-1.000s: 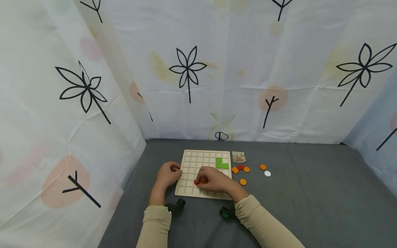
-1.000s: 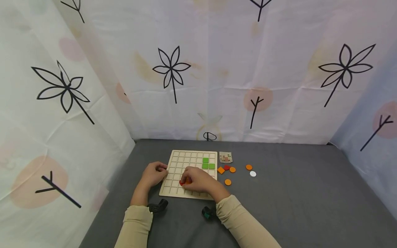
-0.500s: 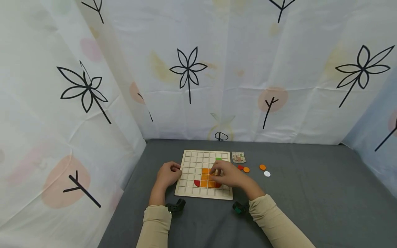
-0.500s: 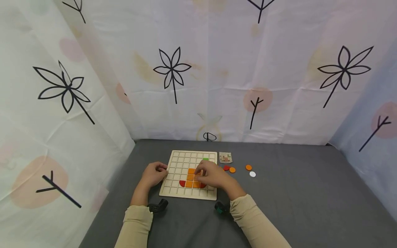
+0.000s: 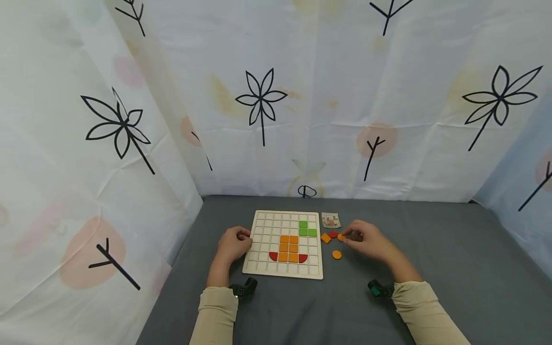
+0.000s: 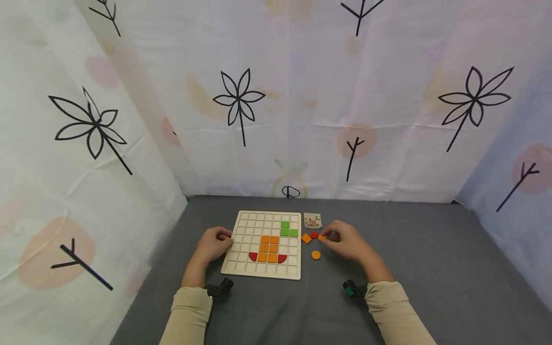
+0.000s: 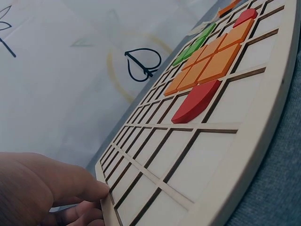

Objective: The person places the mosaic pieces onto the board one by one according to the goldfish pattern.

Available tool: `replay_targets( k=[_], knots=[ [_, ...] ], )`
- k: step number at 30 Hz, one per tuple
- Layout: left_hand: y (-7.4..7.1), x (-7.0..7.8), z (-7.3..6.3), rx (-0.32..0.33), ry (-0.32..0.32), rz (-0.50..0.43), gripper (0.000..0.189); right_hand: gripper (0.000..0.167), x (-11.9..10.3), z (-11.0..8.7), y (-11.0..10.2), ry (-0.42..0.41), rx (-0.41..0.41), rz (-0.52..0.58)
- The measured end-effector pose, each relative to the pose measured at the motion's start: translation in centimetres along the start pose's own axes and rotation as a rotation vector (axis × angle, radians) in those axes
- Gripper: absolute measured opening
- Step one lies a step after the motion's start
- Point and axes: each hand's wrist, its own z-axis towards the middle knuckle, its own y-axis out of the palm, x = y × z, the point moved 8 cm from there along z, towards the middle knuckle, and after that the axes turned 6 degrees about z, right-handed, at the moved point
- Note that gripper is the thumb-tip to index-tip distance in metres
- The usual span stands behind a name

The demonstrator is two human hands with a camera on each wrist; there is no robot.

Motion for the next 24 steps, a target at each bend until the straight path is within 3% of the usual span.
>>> replay_targets(
  k=[5, 10, 17, 24],
  knots=[
    [-0.1, 0.0, 0.0, 0.007, -0.001, 0.001, 0.020, 0.013, 1.9, -1.8, -2.3, 0.002, 0.059, -0.060],
    [-0.1, 0.0, 0.0, 0.011, -0.005, 0.001, 0.020, 0.017, 3.1, -3.1, -3.5, 0.065, 0.075, -0.089],
    [0.0, 0.0, 0.0, 0.003, 0.001, -0.004, 0.020, 0.027, 4.0, -3.8, -3.5, 0.175, 0.040, -0.084],
    [0.0, -0.1, -0.1, 0.006, 0.003, -0.012, 0.020, 0.025, 4.5, -3.7, -3.3, 0.209, 0.030, -0.116]
  ],
)
